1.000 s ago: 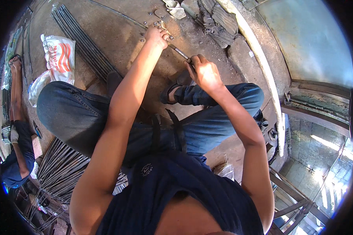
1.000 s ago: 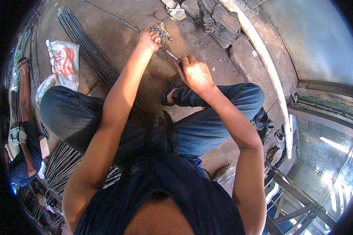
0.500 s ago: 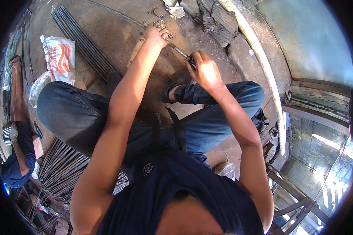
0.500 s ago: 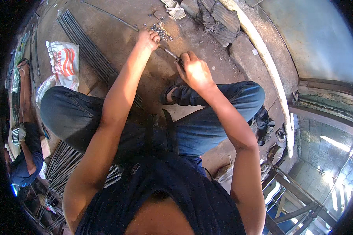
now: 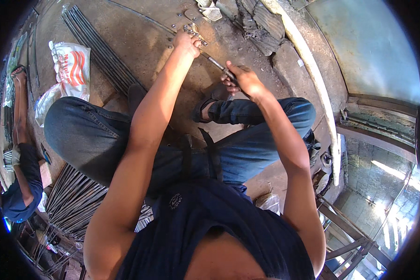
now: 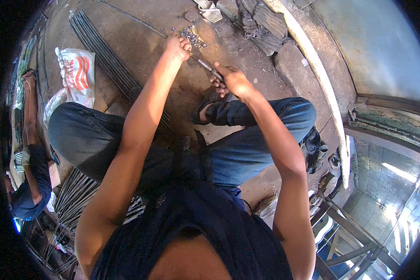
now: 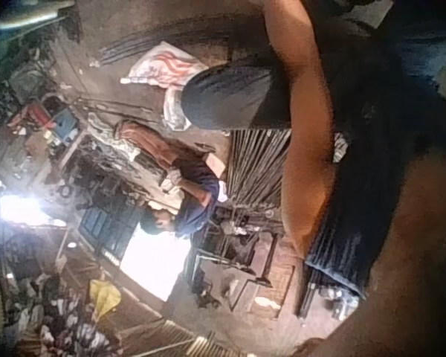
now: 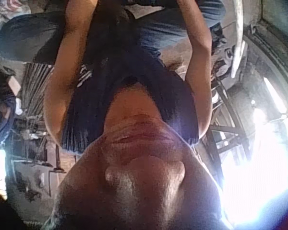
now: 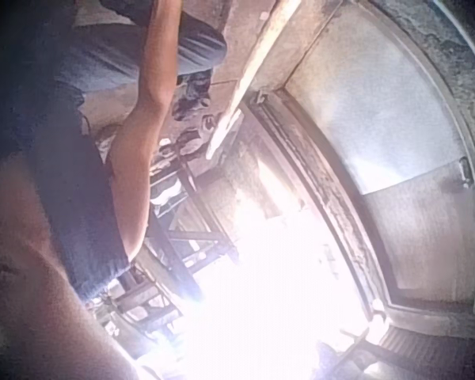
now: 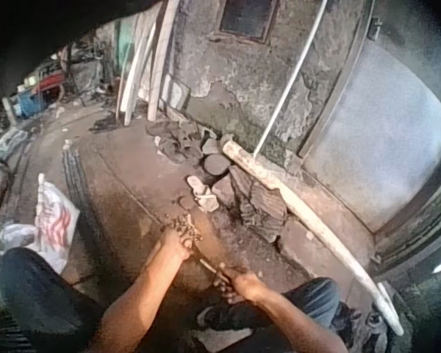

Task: Threading nuts or small fasteners onto the ends of long metal rods.

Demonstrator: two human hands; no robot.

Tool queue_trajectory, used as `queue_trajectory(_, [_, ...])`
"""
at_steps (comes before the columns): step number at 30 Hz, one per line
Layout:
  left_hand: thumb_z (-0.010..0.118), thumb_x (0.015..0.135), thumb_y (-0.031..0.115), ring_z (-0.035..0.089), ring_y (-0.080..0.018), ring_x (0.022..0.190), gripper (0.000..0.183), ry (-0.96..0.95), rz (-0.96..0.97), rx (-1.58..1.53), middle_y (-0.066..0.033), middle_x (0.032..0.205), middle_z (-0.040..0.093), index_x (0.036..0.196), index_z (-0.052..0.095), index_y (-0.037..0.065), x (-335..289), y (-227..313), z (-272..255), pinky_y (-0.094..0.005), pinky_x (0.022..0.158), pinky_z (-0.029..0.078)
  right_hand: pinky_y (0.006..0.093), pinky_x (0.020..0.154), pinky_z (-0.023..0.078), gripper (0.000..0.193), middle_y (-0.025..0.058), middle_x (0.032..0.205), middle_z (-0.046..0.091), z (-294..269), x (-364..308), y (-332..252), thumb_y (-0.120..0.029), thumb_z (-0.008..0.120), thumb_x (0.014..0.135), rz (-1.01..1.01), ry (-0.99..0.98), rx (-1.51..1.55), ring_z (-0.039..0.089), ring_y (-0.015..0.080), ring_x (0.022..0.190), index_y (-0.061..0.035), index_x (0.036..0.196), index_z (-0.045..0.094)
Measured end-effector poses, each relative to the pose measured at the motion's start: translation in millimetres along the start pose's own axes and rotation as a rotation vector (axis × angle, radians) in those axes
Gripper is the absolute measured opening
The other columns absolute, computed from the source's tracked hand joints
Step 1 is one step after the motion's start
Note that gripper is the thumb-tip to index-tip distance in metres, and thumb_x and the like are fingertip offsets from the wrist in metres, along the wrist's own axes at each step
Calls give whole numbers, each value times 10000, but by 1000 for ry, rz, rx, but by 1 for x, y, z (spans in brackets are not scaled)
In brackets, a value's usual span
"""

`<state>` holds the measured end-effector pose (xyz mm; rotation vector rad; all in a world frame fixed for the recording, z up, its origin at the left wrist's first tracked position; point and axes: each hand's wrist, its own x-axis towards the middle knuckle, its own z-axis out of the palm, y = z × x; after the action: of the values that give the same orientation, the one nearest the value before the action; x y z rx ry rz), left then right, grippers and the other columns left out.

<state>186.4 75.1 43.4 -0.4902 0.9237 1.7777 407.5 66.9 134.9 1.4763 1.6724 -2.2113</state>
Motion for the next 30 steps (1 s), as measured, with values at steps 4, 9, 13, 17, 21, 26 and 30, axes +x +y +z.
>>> queue_trajectory(4, [379, 1006, 412, 295, -118, 384, 417, 55, -14, -13, 3, 562, 403, 719, 430, 113, -5, -2, 6, -254, 370, 180, 427, 588, 514, 394, 197, 657, 604, 7, -12, 4, -349, 617, 921, -844, 326, -947, 640, 373, 644, 35, 834, 610])
queue_trajectory(9, [396, 996, 395, 316, -124, 386, 391, 28, -7, -1, 3, 564, 401, 719, 424, 120, -6, 1, 5, -250, 369, 182, 433, 578, 505, 358, 167, 716, 616, 9, 3, 18, -341, 565, 959, -899, 482, -1256, 641, 360, 644, -7, 832, 572])
queue_trajectory(13, [403, 993, 405, 308, -121, 391, 396, 20, -26, -17, 9, 563, 398, 716, 422, 123, -3, 1, 3, -250, 371, 177, 325, 547, 482, 451, 59, 701, 588, -1, 6, 9, -437, 475, 991, -15, -39, -28, 586, 187, 578, -27, 853, 598])
queue_trajectory(17, [391, 997, 413, 295, -117, 397, 404, -7, -22, -16, 11, 565, 398, 717, 425, 124, -2, 0, 3, -252, 373, 170, 312, 542, 472, 495, 65, 672, 601, -3, -1, 4, -476, 531, 961, -75, 10, -65, 586, 163, 573, -15, 818, 641])
queue_trajectory(21, [386, 1002, 422, 292, -117, 395, 414, 45, -15, -11, 11, 564, 398, 715, 422, 126, -3, 1, 4, -252, 372, 170, 439, 625, 501, 341, 224, 672, 609, 10, -9, 9, -302, 714, 843, -893, 434, -987, 639, 361, 639, 26, 800, 630])
queue_trajectory(26, [402, 1013, 354, 209, -97, 421, 376, 91, -29, -40, 54, 544, 260, 702, 317, 163, -22, 0, 19, -252, 385, 128, 311, 515, 427, 418, 79, 603, 602, -8, 1, 13, -335, 565, 974, -227, 128, -273, 590, 175, 536, 21, 766, 633])
queue_trajectory(30, [402, 1014, 366, 218, -97, 426, 375, 67, -14, -40, 51, 544, 264, 708, 323, 165, -21, 5, 13, -254, 389, 128, 301, 503, 425, 482, 74, 610, 612, 11, -11, 10, -392, 508, 988, -548, 327, -570, 564, 158, 519, 19, 771, 632])
